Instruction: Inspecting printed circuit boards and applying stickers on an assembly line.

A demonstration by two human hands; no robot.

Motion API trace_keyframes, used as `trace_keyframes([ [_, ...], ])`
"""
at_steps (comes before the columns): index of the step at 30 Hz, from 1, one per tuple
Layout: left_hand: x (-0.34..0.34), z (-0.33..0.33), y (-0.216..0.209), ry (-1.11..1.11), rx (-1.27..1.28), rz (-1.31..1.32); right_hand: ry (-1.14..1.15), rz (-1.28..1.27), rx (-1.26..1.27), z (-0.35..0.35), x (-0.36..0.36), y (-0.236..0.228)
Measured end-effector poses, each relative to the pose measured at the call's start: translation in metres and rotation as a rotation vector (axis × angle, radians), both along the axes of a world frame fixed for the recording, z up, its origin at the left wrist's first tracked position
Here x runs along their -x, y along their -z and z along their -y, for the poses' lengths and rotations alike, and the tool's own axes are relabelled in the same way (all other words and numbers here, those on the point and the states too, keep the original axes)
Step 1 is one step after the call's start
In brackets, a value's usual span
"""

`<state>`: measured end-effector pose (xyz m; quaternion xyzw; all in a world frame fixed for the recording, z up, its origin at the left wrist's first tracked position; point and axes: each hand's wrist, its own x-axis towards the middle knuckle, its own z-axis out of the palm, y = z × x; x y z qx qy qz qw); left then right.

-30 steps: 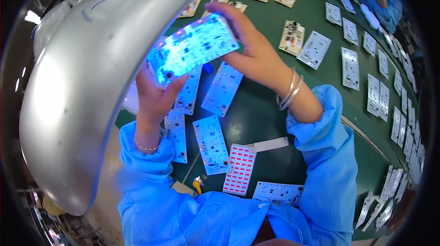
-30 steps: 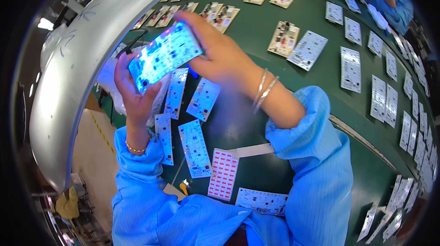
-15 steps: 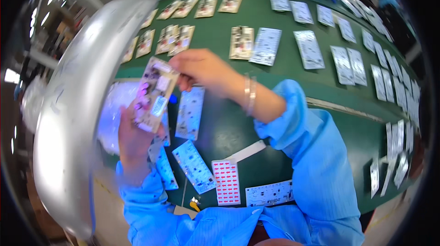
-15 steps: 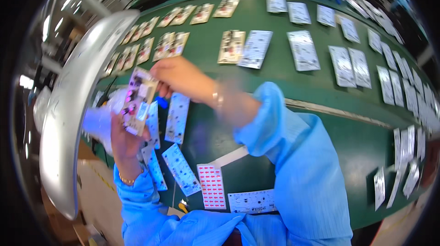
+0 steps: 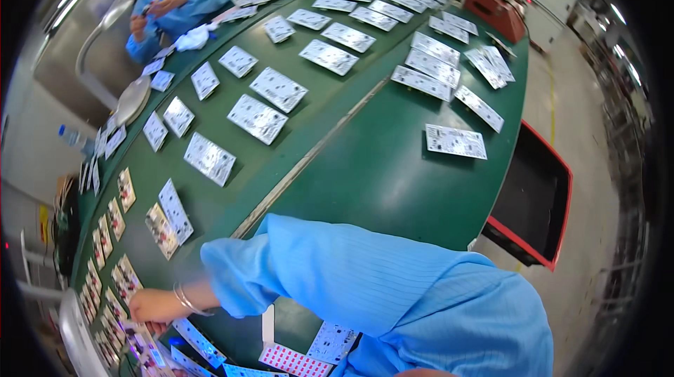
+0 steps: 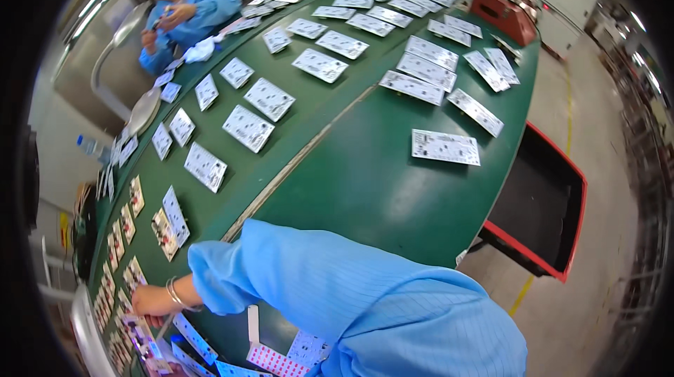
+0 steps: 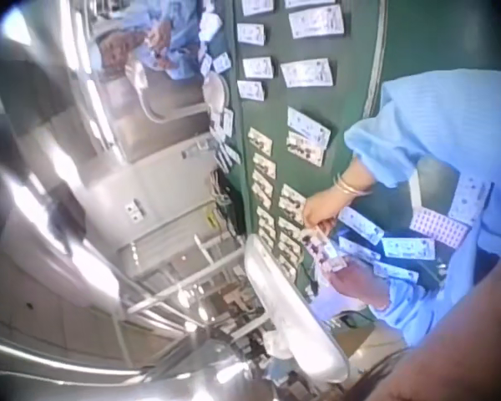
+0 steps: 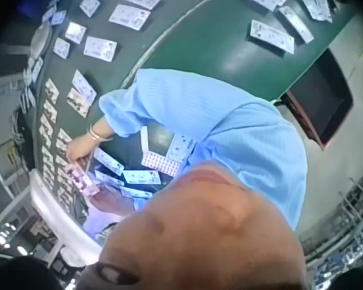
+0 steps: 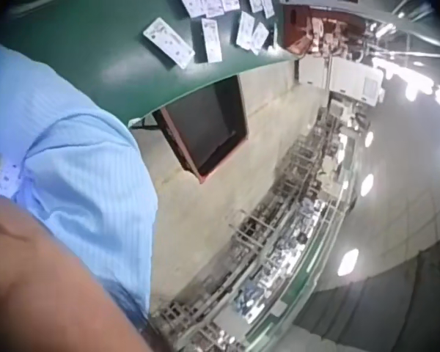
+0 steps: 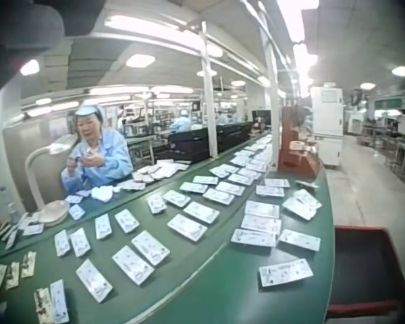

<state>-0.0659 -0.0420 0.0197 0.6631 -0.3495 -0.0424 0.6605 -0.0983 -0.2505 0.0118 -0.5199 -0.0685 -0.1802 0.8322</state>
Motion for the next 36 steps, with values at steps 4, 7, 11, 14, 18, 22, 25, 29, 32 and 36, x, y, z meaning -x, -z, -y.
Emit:
trace_keyframes([
  [4, -0.012, -0.005, 0.006, 0.104, 0.03, -0.084, 0.009, 0.04, 0.042, 0.001, -0.001, 0.004],
  [7, -0.029, -0.011, 0.016, 0.236, 0.037, -0.141, 0.027, 0.022, 0.055, 0.005, 0.01, 0.0],
  [11, -0.005, 0.002, -0.008, 0.2, 0.076, -0.351, -0.026, 0.008, -0.012, 0.001, 0.008, 0.002],
  [14, -0.006, 0.014, -0.011, 0.329, 0.153, -0.4, -0.039, 0.087, 0.07, -0.002, -0.01, 0.014],
  [18, -0.034, 0.0, 0.001, 0.354, 0.193, -0.415, -0.003, 0.002, 0.071, 0.015, -0.023, 0.028],
  [22, -0.03, -0.001, -0.001, 0.195, 0.184, -0.474, 0.017, -0.186, 0.041, 0.009, -0.008, 0.007],
  [25, -0.024, 0.004, -0.008, 0.359, 0.324, -0.559, -0.015, -0.179, 0.047, 0.011, -0.01, 0.003],
  [29, -0.025, 0.002, -0.009, 0.397, 0.294, -0.565, -0.085, -0.167, 0.02, 0.011, -0.003, 0.001],
  [32, -0.025, -0.003, -0.01, 0.408, 0.301, -0.565, -0.133, -0.14, -0.014, 0.006, -0.006, 0.004],
  [36, -0.019, 0.001, -0.01, 0.369, 0.285, -0.48, -0.121, -0.135, -0.012, 0.008, -0.003, 0.001],
])
